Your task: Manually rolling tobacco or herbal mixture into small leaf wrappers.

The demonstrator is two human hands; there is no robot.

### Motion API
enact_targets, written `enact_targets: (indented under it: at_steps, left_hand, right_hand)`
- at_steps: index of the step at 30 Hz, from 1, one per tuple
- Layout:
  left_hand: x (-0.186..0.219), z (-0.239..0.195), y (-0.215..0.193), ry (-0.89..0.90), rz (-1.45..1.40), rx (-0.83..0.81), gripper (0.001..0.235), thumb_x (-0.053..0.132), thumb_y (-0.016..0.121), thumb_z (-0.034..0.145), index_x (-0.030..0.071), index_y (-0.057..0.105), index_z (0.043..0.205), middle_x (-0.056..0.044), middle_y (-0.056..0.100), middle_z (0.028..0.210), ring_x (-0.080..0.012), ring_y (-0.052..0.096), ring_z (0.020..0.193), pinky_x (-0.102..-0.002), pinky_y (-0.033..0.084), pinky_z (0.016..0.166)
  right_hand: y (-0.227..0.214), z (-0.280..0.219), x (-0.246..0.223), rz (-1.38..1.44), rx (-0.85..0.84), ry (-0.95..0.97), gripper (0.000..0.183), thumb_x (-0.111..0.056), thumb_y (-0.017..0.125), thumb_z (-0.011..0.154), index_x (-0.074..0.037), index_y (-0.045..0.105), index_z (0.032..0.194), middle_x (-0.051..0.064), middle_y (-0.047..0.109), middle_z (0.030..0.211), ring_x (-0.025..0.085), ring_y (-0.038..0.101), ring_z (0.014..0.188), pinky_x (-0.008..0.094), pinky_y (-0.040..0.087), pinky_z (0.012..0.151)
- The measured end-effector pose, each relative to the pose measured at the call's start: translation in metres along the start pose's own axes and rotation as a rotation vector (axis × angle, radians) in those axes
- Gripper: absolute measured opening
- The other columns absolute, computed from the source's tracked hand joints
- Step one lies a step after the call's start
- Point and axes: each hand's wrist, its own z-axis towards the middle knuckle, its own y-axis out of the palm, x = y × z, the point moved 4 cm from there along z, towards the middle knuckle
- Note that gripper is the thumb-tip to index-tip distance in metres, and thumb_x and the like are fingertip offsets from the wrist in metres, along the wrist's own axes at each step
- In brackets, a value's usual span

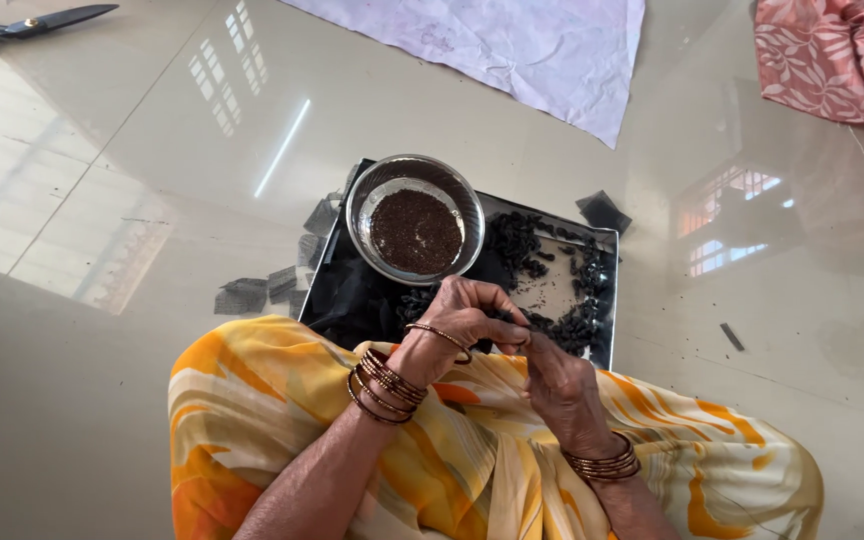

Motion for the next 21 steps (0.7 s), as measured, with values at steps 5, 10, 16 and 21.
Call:
enact_targets:
  at_steps: [5,10,16,21]
  left_hand:
    - [0.006,-0.003,0.002,-0.033,-0.164,-0.035,0.014,-0.009,0.081,0.075,-0.003,0.069,0.079,-0.009,0.075,0.082,-0.0150,0.073,0.069,-0.028,0.062,0.066]
    - [0.003,-0.002,0.000,-0.071,-0.111,-0.100,0.013,-0.007,0.083,0.077,-0.004,0.070,0.081,-0.011,0.073,0.082,-0.0166,0.072,0.068,-0.028,0.061,0.066]
    - [0.001,-0.001,0.000,-0.138,-0.116,-0.115,0.018,-0.009,0.084,0.074,-0.001,0.068,0.079,-0.010,0.074,0.083,-0.0173,0.073,0.069,-0.029,0.062,0.065]
    - [-0.001,0.000,0.003,-0.215,-0.109,-0.176,0.018,-0.009,0.083,0.074,-0.001,0.072,0.086,-0.011,0.076,0.085,-0.0164,0.074,0.073,-0.028,0.063,0.067]
  right_hand:
    - [-0.003,0.008,-0.026,-0.279,0.021,-0.354,0.068,0.019,0.056,0.076,-0.010,0.057,0.138,0.015,0.070,0.135,0.012,0.071,0.062,0.026,0.061,0.054]
    - [-0.006,0.008,-0.016,-0.296,0.024,-0.487,0.070,0.019,0.059,0.082,-0.009,0.052,0.147,0.012,0.069,0.131,0.012,0.071,0.067,0.026,0.062,0.058]
    - [-0.006,0.007,-0.005,-0.274,-0.042,-0.550,0.075,0.020,0.059,0.081,-0.010,0.049,0.149,0.015,0.069,0.134,0.015,0.074,0.070,0.026,0.063,0.060]
    - [-0.015,0.003,-0.007,-0.286,-0.078,-0.641,0.080,0.019,0.061,0.079,-0.010,0.045,0.152,0.016,0.067,0.132,0.017,0.075,0.074,0.028,0.064,0.063]
